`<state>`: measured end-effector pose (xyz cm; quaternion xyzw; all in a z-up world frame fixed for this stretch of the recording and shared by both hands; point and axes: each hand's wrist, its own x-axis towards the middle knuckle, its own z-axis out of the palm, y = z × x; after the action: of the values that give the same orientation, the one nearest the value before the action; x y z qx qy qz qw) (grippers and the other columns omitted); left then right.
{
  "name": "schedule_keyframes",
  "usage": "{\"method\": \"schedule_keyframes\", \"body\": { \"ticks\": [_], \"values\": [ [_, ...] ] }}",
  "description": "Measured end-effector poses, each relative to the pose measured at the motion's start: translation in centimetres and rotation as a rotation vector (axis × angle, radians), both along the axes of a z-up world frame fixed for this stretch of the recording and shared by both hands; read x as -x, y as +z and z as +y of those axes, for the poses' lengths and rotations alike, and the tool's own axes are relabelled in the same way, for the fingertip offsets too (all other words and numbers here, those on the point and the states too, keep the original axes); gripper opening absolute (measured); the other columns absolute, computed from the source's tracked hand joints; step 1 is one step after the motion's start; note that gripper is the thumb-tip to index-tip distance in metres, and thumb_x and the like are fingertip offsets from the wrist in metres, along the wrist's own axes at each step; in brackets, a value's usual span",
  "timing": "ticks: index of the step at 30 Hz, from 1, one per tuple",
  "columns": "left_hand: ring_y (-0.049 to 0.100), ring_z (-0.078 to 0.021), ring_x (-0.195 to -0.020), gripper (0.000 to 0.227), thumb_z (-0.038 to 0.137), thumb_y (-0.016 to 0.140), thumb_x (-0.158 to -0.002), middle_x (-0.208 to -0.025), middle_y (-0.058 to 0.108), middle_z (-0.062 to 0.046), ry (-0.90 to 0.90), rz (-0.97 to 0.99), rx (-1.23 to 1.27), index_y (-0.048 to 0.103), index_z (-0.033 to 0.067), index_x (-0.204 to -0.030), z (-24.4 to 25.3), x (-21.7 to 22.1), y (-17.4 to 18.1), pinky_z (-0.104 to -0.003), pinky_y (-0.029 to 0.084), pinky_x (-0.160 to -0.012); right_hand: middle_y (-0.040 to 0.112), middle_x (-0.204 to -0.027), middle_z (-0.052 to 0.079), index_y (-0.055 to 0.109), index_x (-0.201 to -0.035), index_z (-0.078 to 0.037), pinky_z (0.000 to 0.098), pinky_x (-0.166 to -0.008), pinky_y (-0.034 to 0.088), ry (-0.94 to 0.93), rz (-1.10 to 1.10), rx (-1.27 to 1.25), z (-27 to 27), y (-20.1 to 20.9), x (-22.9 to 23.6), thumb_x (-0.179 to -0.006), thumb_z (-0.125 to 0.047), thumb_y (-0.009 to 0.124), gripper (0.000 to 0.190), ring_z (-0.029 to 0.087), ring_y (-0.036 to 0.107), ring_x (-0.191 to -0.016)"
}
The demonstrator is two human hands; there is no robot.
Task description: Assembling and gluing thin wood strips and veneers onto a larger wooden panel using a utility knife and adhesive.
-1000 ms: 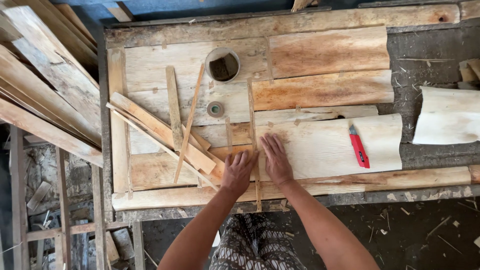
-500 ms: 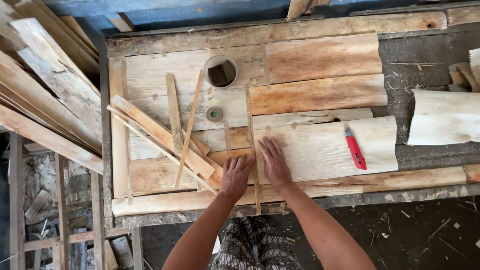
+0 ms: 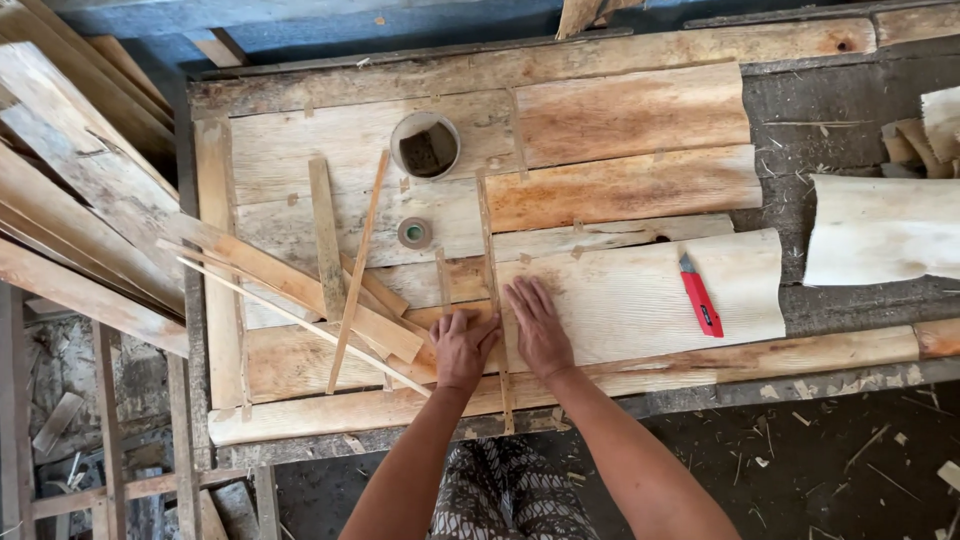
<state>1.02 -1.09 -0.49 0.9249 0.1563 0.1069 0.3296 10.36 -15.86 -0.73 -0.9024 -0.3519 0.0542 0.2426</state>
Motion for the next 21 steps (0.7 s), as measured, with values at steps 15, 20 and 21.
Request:
{"method": "schedule_keyframes", "body": {
  "ticks": [15,20,21],
  "values": [
    [0.053,-0.0271,-0.114,0.043,0.038,0.085,-0.075,-0.117,0.063,-0.004,-0.049,-0.002,0.005,0.079,0.0271,-0.116,0.56,0.18,-0.1,-0.049,0.034,-0.103,0.035,-0.164,0.012,0.04,-0.156,-0.009,0.0424,-0.127,0.025,0.006,-0.013,0.047,0.19,-0.16,-0.05,-0.094,0.003,0.048,0.063,0.033,0.025,-0.154],
    [0.052,-0.0284,-0.116,0.048,0.041,0.086,-0.073,-0.119,0.062,-0.006,-0.086,0.032,0.012,0.078,0.0258,-0.119,0.76,0.33,0.07,-0.05,0.033,-0.103,0.035,-0.164,0.012,0.041,-0.156,-0.01,0.0425,-0.127,0.025,0.005,-0.009,0.042,0.0,-0.3,0.01,-0.095,0.002,0.048,0.062,0.033,0.025,-0.154],
    [0.051,-0.0283,-0.117,0.049,0.041,0.085,-0.074,-0.12,0.061,-0.006,-0.089,0.043,0.001,0.078,0.026,-0.12,0.75,0.35,0.06,-0.05,0.033,-0.103,0.035,-0.164,0.012,0.041,-0.156,-0.01,0.0426,-0.127,0.026,0.005,-0.017,0.034,-0.01,-0.28,-0.01,-0.095,0.002,0.048,0.062,0.033,0.026,-0.154]
  ]
}}
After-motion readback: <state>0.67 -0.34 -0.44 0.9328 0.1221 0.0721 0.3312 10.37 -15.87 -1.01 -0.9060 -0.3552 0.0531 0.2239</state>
